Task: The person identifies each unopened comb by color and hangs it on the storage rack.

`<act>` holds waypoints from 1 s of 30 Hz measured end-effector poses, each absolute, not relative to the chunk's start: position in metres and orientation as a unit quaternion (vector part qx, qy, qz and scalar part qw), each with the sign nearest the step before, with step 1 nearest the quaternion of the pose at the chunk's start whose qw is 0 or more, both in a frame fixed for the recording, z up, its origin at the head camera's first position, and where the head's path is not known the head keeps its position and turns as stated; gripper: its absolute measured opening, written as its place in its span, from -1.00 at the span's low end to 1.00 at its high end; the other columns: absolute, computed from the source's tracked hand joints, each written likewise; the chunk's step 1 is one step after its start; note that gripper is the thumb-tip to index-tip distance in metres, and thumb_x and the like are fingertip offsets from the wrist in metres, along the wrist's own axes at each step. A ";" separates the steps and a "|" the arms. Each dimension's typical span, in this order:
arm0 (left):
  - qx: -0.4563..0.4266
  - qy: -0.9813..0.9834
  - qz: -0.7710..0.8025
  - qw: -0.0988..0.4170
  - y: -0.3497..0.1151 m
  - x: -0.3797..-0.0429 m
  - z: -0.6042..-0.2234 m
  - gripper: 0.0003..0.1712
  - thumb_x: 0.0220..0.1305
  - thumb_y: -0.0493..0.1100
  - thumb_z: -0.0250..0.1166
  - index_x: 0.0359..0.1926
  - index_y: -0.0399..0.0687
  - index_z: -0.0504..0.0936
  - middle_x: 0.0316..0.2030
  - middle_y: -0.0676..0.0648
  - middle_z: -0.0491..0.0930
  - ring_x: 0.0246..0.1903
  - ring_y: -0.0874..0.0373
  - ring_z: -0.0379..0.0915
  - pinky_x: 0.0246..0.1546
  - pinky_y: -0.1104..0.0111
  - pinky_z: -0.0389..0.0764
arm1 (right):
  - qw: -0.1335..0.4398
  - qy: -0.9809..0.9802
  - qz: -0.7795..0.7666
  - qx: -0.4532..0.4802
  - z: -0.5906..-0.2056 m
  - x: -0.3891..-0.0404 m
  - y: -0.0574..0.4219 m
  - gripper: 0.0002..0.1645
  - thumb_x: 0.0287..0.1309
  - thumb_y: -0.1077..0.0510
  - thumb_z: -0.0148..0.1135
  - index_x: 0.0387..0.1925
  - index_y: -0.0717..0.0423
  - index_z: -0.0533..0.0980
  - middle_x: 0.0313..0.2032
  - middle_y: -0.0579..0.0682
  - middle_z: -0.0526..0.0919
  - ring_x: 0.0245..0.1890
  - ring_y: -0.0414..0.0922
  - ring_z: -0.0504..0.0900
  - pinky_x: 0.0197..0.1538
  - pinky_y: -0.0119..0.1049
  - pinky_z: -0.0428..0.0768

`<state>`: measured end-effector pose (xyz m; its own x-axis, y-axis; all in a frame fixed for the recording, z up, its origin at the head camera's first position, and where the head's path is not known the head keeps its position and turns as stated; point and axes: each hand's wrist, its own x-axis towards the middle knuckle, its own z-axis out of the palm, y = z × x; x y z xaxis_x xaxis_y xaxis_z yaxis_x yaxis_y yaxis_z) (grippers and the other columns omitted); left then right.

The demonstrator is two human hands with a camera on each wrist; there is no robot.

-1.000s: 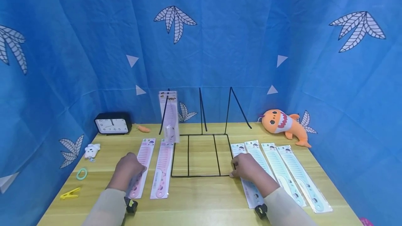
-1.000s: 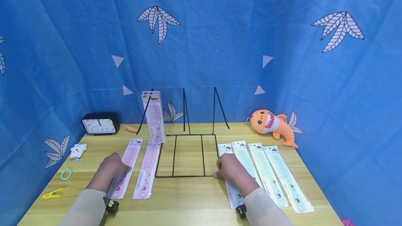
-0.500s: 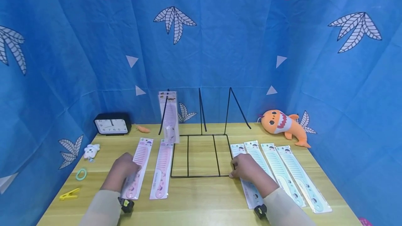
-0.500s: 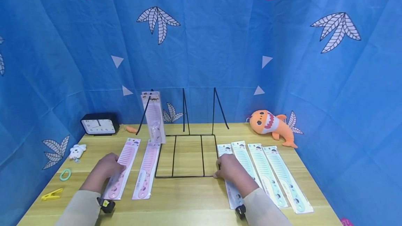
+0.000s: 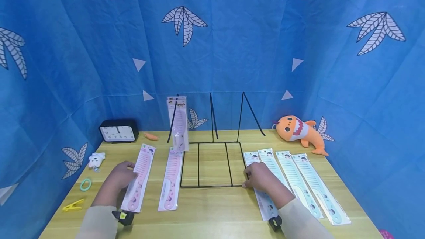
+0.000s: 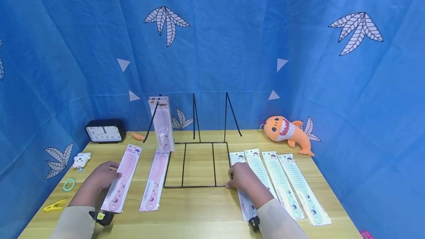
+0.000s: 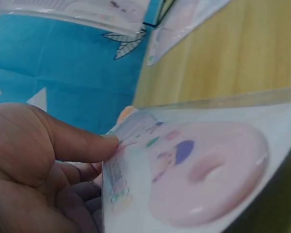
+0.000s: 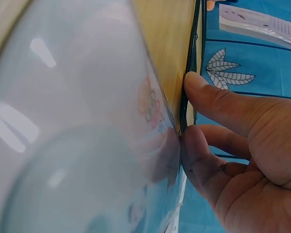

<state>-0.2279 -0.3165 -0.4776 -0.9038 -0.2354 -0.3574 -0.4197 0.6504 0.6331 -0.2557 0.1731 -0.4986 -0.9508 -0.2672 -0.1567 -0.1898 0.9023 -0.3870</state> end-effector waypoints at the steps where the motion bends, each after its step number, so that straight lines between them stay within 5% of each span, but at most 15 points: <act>1: -0.182 0.898 0.381 0.120 -0.318 -0.227 -0.477 -0.42 0.55 -0.29 0.08 0.47 -0.51 0.32 0.11 -0.47 0.55 -0.01 -0.25 0.58 -0.04 0.00 0.67 | 0.104 0.970 -0.187 -0.116 -0.499 -0.256 0.173 -0.60 0.07 0.05 0.73 -0.53 -0.04 0.56 -0.46 -0.06 0.52 -0.39 -0.10 0.48 -0.35 -0.28 0.41; 12: -0.206 0.858 0.459 0.104 -0.321 -0.225 -0.458 -0.42 0.66 -0.27 0.07 0.57 -0.27 0.23 0.31 -0.44 0.49 0.08 -0.18 0.64 -0.06 0.12 0.76 | 0.110 0.970 -0.187 -0.108 -0.500 -0.256 0.174 -0.66 0.07 0.06 0.73 -0.44 -0.04 0.62 -0.42 -0.04 0.54 -0.36 -0.09 0.49 -0.33 -0.27 0.43; 21: -0.101 0.811 0.574 0.056 -0.321 -0.213 -0.446 -0.49 0.69 -0.31 0.06 0.53 -0.13 0.24 0.37 -0.34 0.47 0.19 -0.06 0.60 0.13 0.16 0.83 | 0.105 0.970 -0.190 -0.111 -0.498 -0.255 0.173 -0.64 0.08 0.05 0.73 -0.47 -0.05 0.59 -0.45 -0.06 0.52 -0.39 -0.11 0.47 -0.35 -0.29 0.40; 30: 0.096 0.742 0.663 0.022 -0.317 -0.199 -0.445 -0.22 0.62 -0.38 0.18 0.72 0.02 0.18 0.33 0.18 0.67 0.24 0.31 0.68 0.19 0.33 0.80 | 0.105 0.970 -0.187 -0.115 -0.498 -0.254 0.173 -0.61 0.08 0.05 0.73 -0.51 -0.04 0.57 -0.48 -0.06 0.49 -0.43 -0.12 0.45 -0.38 -0.31 0.37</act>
